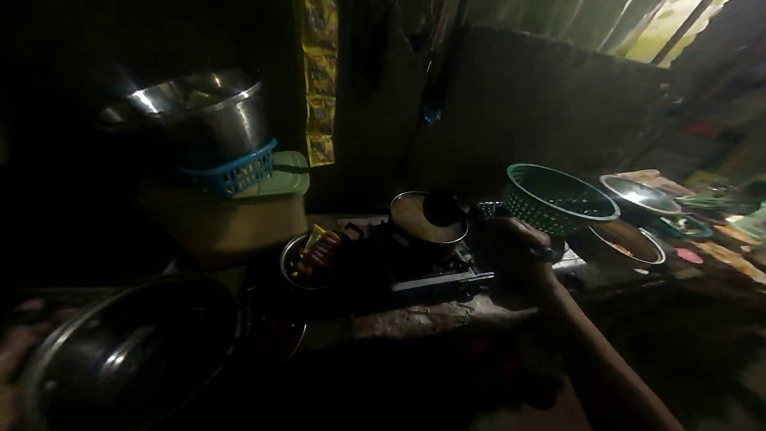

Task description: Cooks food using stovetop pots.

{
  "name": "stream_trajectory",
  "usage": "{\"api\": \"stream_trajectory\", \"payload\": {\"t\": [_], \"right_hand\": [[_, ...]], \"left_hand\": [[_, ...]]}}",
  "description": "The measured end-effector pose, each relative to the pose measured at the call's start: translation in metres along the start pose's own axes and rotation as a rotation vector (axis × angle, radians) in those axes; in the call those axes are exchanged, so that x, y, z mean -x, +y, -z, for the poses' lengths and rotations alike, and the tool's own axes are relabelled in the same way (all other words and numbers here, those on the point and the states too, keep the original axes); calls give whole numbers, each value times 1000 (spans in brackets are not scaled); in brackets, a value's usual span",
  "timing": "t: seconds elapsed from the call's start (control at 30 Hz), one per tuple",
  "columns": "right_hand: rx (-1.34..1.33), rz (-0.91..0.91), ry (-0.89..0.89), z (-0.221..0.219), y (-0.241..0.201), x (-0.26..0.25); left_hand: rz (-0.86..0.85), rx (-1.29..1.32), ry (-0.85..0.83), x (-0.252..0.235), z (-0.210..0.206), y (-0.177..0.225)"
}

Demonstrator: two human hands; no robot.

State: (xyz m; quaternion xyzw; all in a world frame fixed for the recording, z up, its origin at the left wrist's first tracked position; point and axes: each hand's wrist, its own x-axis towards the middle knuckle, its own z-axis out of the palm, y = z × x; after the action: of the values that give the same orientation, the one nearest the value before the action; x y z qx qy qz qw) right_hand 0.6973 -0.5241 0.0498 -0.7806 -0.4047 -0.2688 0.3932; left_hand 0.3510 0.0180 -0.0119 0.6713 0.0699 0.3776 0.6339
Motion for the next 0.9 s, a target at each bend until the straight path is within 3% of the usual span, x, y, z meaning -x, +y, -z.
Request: {"api": "stream_trajectory", "payload": {"t": [0.1,0.17,0.3,0.47,0.73,0.9], "right_hand": [[-36,-34,-45,1,5,-5],[-46,-74,-68,2,11,-8],[-112,-216,-115,6,26,-18],[-134,-416,-139,12,35,-31],[-511,-658,-48,20,94,-50],[-495,-665,-56,27,111,-62]], "left_hand": [[145,-34,96,1,-76,-10],[182,33,31,1,-116,-23],[191,77,-32,8,-198,-41],[226,73,-7,27,-294,-29],[202,45,22,39,-362,-39],[203,42,73,42,-394,-44]]}}
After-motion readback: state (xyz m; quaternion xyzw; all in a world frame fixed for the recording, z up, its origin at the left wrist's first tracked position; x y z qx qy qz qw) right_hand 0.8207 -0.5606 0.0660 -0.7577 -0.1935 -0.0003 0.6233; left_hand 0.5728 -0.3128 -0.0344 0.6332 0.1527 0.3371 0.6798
